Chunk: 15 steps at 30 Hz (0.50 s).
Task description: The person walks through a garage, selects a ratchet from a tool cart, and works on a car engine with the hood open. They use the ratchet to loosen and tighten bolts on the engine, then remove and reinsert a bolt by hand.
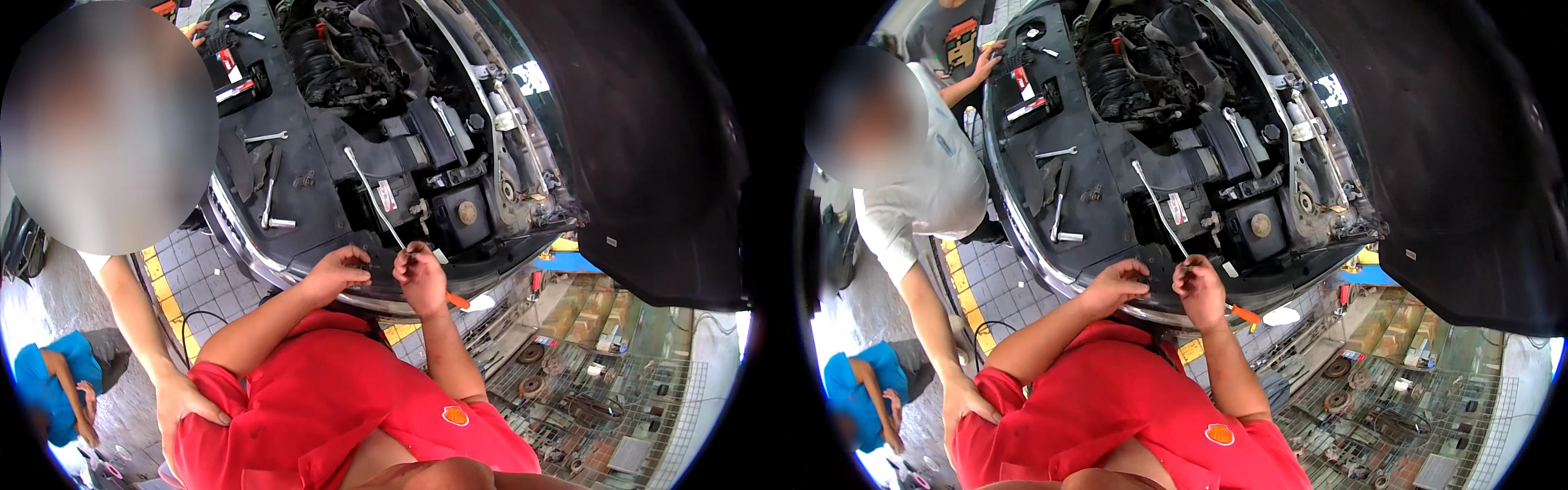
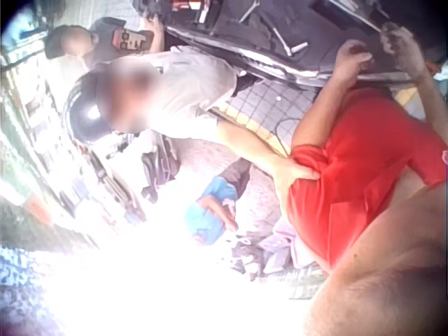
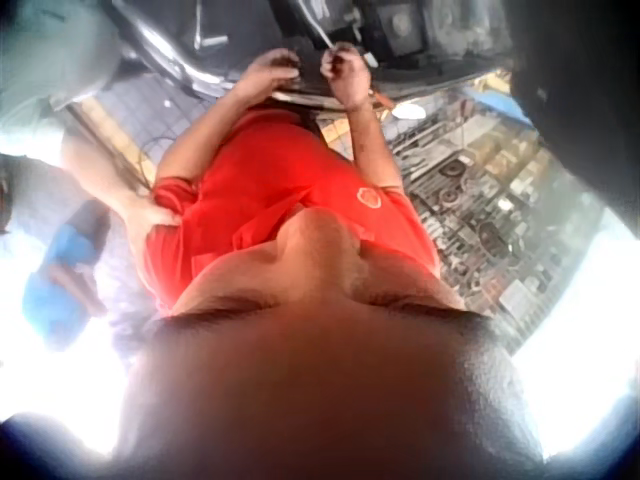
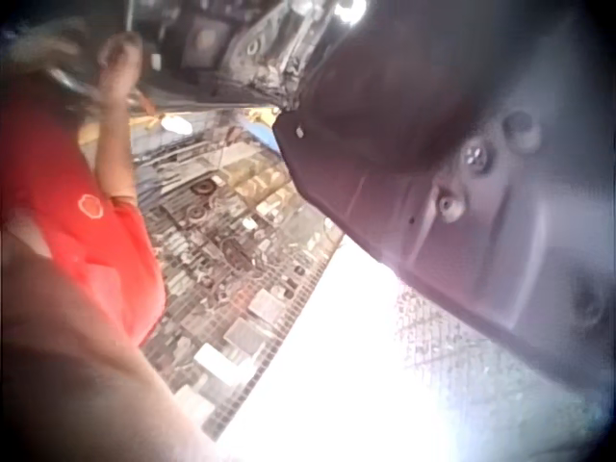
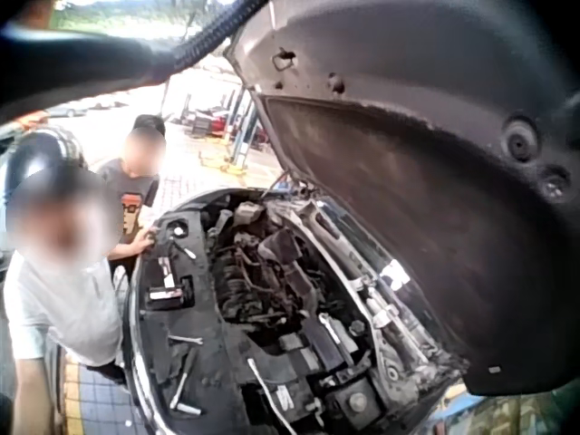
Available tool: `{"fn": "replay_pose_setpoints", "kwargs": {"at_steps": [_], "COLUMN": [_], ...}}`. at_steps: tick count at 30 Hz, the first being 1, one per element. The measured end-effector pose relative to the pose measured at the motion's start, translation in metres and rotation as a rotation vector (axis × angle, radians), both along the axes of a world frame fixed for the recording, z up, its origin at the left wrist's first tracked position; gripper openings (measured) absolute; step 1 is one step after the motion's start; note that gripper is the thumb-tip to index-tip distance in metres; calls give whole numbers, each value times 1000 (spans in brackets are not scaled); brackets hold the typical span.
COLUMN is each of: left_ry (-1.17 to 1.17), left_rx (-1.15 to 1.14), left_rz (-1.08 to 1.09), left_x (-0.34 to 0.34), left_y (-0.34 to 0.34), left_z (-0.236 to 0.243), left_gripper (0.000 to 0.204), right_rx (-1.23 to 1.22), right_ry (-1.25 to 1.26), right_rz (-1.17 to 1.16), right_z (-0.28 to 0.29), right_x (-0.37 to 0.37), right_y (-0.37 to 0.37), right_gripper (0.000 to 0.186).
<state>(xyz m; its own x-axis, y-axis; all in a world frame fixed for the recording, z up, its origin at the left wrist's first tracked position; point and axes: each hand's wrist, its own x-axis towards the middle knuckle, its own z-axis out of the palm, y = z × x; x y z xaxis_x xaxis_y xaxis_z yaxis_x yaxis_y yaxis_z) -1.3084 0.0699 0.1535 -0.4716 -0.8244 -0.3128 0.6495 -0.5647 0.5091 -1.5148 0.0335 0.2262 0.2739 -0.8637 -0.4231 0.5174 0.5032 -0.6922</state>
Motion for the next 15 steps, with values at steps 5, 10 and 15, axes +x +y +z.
{"fn": "replay_pose_setpoints", "kwargs": {"at_steps": [5, 10, 15], "left_ry": [-32, -282, -775], "left_rx": [-73, -162, -228], "left_rz": [152, 230, 290], "left_x": [37, 73, 82], "left_y": [-100, -263, -430], "left_z": [20, 8, -32], "left_gripper": [23, 28, 29], "right_rx": [96, 19, -105], "right_ry": [-58, 216, 338], "right_rz": [10, 203, 250], "right_z": [10, -12, -88], "right_x": [-2, 10, 35], "right_y": [-81, -209, -382], "right_gripper": [8, 17, 16]}}
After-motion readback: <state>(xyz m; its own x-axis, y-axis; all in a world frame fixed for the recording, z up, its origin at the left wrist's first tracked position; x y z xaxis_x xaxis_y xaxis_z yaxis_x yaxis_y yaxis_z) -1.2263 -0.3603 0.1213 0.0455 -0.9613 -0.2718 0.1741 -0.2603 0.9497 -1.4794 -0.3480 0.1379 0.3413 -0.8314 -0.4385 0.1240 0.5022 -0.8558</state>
